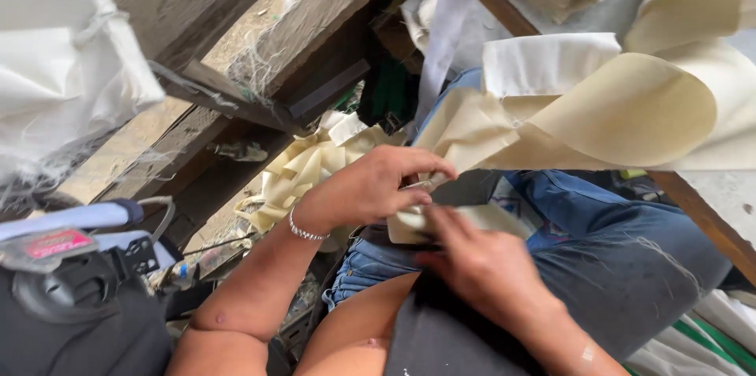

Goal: Using hand snips to trim excess threads and separate a chain of sewn fabric pieces at a sewing workstation.

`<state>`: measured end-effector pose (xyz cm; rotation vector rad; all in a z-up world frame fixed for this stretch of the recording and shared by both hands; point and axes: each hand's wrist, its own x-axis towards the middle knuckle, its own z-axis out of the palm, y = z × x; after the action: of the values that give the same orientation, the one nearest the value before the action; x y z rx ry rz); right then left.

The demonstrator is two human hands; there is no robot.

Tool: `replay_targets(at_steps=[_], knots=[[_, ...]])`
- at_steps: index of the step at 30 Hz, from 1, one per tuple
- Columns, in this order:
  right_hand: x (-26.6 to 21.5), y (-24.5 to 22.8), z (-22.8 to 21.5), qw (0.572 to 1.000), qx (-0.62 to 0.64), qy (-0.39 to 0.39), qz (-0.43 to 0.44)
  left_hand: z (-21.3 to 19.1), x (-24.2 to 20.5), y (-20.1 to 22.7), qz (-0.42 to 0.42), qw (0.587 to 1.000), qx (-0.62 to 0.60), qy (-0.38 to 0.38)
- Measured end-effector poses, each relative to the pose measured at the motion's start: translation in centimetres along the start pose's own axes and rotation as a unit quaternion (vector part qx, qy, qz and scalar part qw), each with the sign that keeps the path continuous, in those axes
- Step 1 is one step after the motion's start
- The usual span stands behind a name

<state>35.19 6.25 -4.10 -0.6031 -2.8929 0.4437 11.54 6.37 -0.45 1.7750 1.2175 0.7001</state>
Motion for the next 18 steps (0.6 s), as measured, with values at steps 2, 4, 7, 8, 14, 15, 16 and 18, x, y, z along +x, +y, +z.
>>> replay_targets(at_steps=[2,4,7,8,14,15,16,18], knots=[[-1.2,1.1,-2.0,0.987,0.008,0.100,0.125,-0.6,-0.4,-0.6,0.029,0.999,-0.012,-0.032],[-1.1,1.9,-3.0,0.985,-0.015,0.124,0.115,-0.2,-0.2,-0.6,0.007,0.998,-0.031,-0.053],[-0.8,2.1,-3.6,0.979,-0.067,0.160,0.109,0.0,0.9,0.2,-0.015,0.993,-0.068,-0.097],[-0.7,1.8,-3.5,0.979,-0.084,0.159,0.095,0.1,0.8,0.6,-0.035,0.990,-0.093,-0.101],[-0.1,0.7,-2.5,0.975,-0.126,0.167,0.068,0.6,1.2,1.0,-0.042,0.988,-0.100,-0.109],[-0.2,0.8,-2.3,0.976,-0.126,0.166,0.068,0.7,1.2,0.9,-0.043,0.988,-0.102,-0.109],[-0.3,0.9,-2.1,0.980,-0.108,0.152,0.069,0.9,1.2,0.8,-0.035,0.989,-0.093,-0.112],[-0.4,0.9,-2.0,0.984,-0.090,0.138,0.068,1.0,1.1,0.4,-0.028,0.990,-0.085,-0.113]])
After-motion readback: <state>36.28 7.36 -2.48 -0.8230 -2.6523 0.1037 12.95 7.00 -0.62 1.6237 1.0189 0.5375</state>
